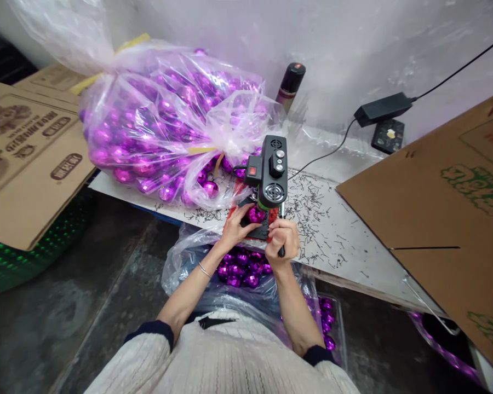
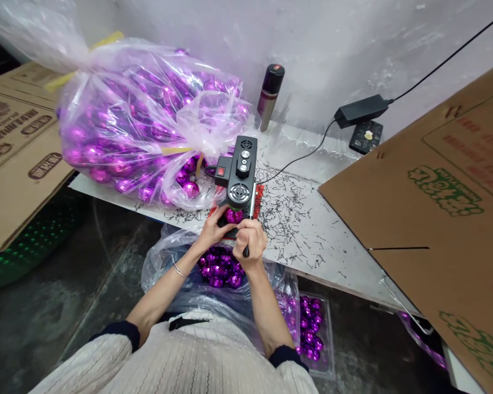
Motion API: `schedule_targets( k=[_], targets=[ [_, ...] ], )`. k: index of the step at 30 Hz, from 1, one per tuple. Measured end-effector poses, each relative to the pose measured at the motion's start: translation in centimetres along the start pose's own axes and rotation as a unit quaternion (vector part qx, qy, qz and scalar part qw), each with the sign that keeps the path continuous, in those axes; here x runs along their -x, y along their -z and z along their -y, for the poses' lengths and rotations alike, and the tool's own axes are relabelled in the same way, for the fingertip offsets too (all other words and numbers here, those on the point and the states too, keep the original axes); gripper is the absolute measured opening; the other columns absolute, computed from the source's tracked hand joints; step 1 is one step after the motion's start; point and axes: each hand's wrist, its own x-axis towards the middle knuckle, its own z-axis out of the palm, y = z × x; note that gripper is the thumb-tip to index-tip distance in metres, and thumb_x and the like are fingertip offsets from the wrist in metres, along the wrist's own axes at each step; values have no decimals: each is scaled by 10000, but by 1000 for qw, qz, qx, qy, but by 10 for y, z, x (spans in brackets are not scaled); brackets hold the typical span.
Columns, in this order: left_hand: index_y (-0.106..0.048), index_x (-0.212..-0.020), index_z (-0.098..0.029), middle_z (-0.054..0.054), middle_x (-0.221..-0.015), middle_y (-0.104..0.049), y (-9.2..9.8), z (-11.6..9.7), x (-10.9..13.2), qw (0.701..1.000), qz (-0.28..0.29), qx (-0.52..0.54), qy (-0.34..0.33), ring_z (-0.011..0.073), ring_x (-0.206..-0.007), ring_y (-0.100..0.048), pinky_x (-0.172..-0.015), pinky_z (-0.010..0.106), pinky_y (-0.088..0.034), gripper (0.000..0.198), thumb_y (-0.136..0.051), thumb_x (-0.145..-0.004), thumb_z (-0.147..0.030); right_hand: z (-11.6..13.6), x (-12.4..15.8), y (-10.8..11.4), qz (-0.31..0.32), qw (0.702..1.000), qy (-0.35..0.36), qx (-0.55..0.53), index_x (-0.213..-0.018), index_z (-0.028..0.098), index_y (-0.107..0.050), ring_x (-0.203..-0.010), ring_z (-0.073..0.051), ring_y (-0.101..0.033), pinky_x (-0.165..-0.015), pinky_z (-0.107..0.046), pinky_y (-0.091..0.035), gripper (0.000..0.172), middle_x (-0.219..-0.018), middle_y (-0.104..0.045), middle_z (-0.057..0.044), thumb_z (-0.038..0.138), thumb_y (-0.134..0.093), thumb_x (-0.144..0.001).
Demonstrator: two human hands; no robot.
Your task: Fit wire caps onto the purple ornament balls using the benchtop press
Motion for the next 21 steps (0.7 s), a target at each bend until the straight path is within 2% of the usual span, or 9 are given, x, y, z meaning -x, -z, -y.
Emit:
schedule_targets(
  k=[8,16,21],
  targets=[
    [-648,-1365,-243,108,-1387,-695,-1,1,1,1000,-3,4,-6,302,-1324,-636,-1222,496,-400,587,-823,-839,-436,-7,11,-4,-6,1000,-7,4,-811,232,-529,-679,-144,-585,-698,-331,-484,280,-776,-596,0,283,-405,-1057],
    [-649,-1365,-244,106,-1381,-696,-1,1,0,1000,-8,5,-13,296,-1312,-643,-1192,474,-439,577,-820,-840,-412,-8,9,-10,-31,999,16,-7,-819,232,-515,-664,-135,-597,-716,-325,-504,273,-771,-585,6,265,-390,-1059],
    [-649,-1367,-243,101,-1384,-698,-1,1,0,1000,-9,10,-5,286,-1311,-644,-1199,473,-431,573,-818,-838,-384,-13,14,-11,-10,998,55,15,-813,234,-510,-664,-144,-600,-692,-330,-506,271,-758,-598,4,243,-377,-1049]
  ],
)
